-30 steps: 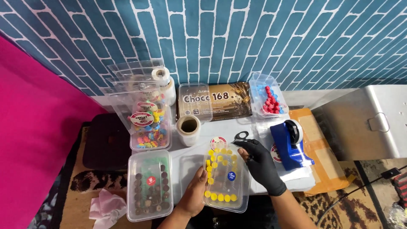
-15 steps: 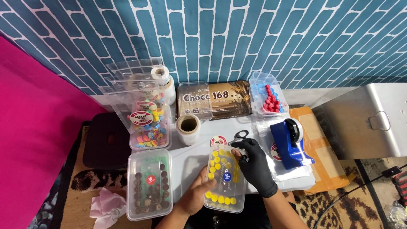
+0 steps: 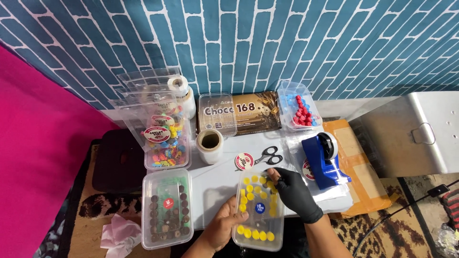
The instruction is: Organizing and packaging various types of candies into containers using scissors and tape.
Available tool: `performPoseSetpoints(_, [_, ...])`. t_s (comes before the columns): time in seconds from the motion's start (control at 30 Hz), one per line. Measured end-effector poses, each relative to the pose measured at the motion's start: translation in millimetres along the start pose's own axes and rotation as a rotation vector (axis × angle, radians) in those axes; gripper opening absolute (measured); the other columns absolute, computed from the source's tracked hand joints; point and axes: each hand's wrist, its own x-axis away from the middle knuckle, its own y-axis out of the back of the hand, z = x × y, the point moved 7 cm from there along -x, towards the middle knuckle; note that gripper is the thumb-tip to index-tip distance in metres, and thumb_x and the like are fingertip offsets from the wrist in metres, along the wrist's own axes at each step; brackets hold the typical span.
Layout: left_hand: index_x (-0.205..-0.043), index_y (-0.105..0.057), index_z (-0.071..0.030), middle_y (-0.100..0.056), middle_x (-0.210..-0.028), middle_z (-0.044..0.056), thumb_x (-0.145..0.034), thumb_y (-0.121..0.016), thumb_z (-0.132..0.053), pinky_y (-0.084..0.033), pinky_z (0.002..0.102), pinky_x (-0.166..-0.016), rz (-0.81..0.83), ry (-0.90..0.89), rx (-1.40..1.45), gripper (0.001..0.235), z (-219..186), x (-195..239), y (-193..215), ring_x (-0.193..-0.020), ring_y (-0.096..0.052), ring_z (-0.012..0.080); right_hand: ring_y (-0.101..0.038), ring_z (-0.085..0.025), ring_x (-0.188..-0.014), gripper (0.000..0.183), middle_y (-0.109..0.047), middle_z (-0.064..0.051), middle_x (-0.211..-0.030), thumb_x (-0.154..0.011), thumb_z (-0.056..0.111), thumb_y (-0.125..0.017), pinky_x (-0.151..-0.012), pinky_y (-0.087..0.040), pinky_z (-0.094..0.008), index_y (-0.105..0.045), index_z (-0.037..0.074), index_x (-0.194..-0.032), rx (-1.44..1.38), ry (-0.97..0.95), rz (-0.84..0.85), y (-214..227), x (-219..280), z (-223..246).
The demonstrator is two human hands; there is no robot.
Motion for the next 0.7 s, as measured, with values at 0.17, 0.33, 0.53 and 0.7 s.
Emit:
performPoseSetpoints(0.17, [-0.103, -0.050, -0.009, -0.053, -0.097, 0.007, -0.101, -0.049, -0.041, -0.044, 0.036, -0.076, -0.116, -0.278, -0.391, 0.032, -25.3, -0.3, -7.2, -0.088, -0.051, 0.0200, -0.068, -0.013, -0.070, 0.041, -0.079, 0.000, -0.078, -0.099, 0.044, -0.049, -0.067, -0.052, -0.029, -0.075, 0.013, -0.093, -0.015, 0.160, 0.112, -10.2, 35.6, 30.8])
performPoseSetpoints(0.33, [-0.094, -0.077, -0.006, -0.084, -0.088, 0.009, -0.098, -0.044, -0.047, -0.058, 0.027, -0.079, -0.271, -0.206, -0.675, 0.053, -42.6, 9.8, -20.5, -0.085, -0.075, 0.0163, -0.065, -0.012, -0.073, 0.052, -0.072, -0.003, -0.074, -0.090, 0.054, -0.054, -0.072, -0.052, -0.029, -0.078, 0.023, -0.123, -0.058, 0.024, 0.055, -8.3, 64.0, 27.6])
performPoseSetpoints(0.53, [-0.122, -0.062, 0.006, -0.080, -0.100, 0.036, -0.098, -0.049, -0.034, -0.067, 0.046, -0.075, -0.444, -0.144, -0.217, 0.049, -47.1, 11.8, -16.2, -0.086, -0.078, 0.0416, -0.074, -0.032, -0.128, 0.090, -0.073, -0.015, -0.145, -0.074, 0.049, -0.075, -0.102, -0.062, -0.043, -0.050, 0.009, -0.151, -0.694, -0.235, 0.488, -42.5, 104.9, 10.3])
performPoseSetpoints(0.7, [-0.123, -0.062, -0.003, -0.076, -0.123, 0.016, -0.088, -0.072, -0.026, -0.062, 0.037, -0.095, -0.066, -0.268, -0.307, 0.043, -7.1, -1.1, -14.3, -0.111, -0.072, 0.0217, -0.076, -0.024, -0.124, 0.059, -0.082, -0.011, -0.131, -0.081, 0.032, -0.073, -0.100, -0.064, -0.037, -0.073, 0.014, -0.138, -0.444, -0.422, 0.055, -30.9, 98.0, -64.4])
